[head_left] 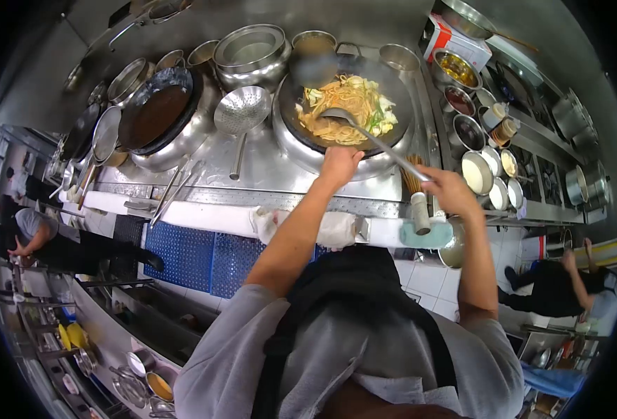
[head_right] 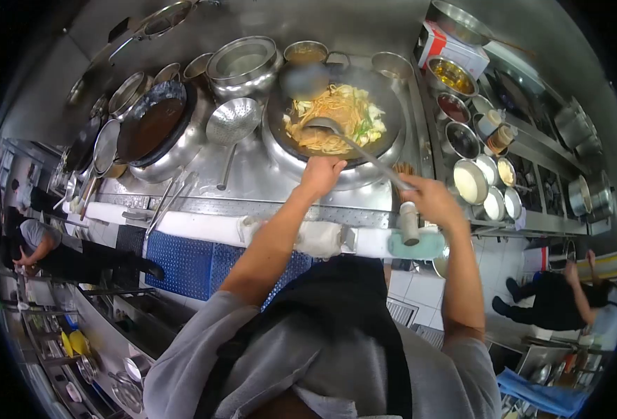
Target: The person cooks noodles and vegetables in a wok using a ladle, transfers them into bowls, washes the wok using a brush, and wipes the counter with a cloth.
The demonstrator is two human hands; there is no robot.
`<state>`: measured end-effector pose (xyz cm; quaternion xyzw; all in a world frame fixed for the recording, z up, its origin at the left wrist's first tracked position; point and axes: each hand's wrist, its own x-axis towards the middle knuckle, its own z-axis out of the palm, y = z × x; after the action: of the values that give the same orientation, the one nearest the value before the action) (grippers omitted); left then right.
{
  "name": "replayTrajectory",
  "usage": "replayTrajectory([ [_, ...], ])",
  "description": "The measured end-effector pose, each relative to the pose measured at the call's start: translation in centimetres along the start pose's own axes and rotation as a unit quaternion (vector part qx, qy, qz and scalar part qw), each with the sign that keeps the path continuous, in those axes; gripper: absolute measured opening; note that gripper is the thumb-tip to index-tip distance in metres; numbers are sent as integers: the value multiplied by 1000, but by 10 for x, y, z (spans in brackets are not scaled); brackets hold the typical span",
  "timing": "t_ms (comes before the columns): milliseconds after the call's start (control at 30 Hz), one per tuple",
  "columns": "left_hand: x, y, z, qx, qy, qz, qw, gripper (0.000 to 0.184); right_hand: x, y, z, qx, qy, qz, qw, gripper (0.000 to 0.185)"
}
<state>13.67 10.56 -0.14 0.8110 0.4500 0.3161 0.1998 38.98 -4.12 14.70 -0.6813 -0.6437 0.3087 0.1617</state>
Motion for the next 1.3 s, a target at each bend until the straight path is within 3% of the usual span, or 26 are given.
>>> replayTrajectory([
  [133,-52,69,-56,-62,69,54,994,26,-31,-28,-21,-76,47,12,996,45],
  [233,-97,82,-76,-100,140,171,970,25,-27,-46,-9,-81,48,-19,995,44],
  [333,-54,67,-94,-100,25,77,992,22,-33,-44,-10,-51,-3,-56,997,46],
  [467,-28,36,-43,-138,57,38,988,22,-44,-51,-17,-62,-10,11,998,47],
  [500,-41,40,-41,-144,36,18,989,21,-35,-31,-5,-114,33,-54,991,49],
  [600,-111,46,-35,-104,106,75,986,15,-32,-49,15,-59,90,-28,994,47],
  [667,-143,65,-65,-136,79,59,986,13,-44,-38,-2,-13,58,-26,998,52],
  [700,-138,75,-87,-153,40,53,986,12,-62,-55,-23,14,37,17,999,53],
  [767,-93,76,-109,-113,73,79,988,10,-92,-64,-53,61,-8,66,996,55],
  [800,-63,73,-113,-181,60,43,981,12,-101,-56,-66,83,-30,71,994,55],
  [833,-35,59,-100,-210,65,29,975,17,-105,-59,-70,88,-48,74,992,54],
  [933,-25,30,-47,-89,102,56,989,19,-80,-44,-39,114,-68,71,989,54],
  [1000,-58,26,-35,-98,114,63,987,17,-51,-31,6,12,3,43,999,54],
  [1100,-129,36,-39,-68,123,82,987,12,-32,-9,45,-3,104,-29,994,54],
  [1200,-134,58,-78,-98,58,115,987,11,-66,-36,-5,48,49,33,997,54],
  [1233,-109,60,-86,-107,109,162,975,12,-76,-35,-24,53,31,26,998,54],
  [1267,-82,59,-96,-89,99,139,981,14,-86,-38,-41,57,12,19,998,55],
  [1300,-56,49,-92,-145,78,100,981,17,-94,-53,-56,44,-10,86,995,55],
])
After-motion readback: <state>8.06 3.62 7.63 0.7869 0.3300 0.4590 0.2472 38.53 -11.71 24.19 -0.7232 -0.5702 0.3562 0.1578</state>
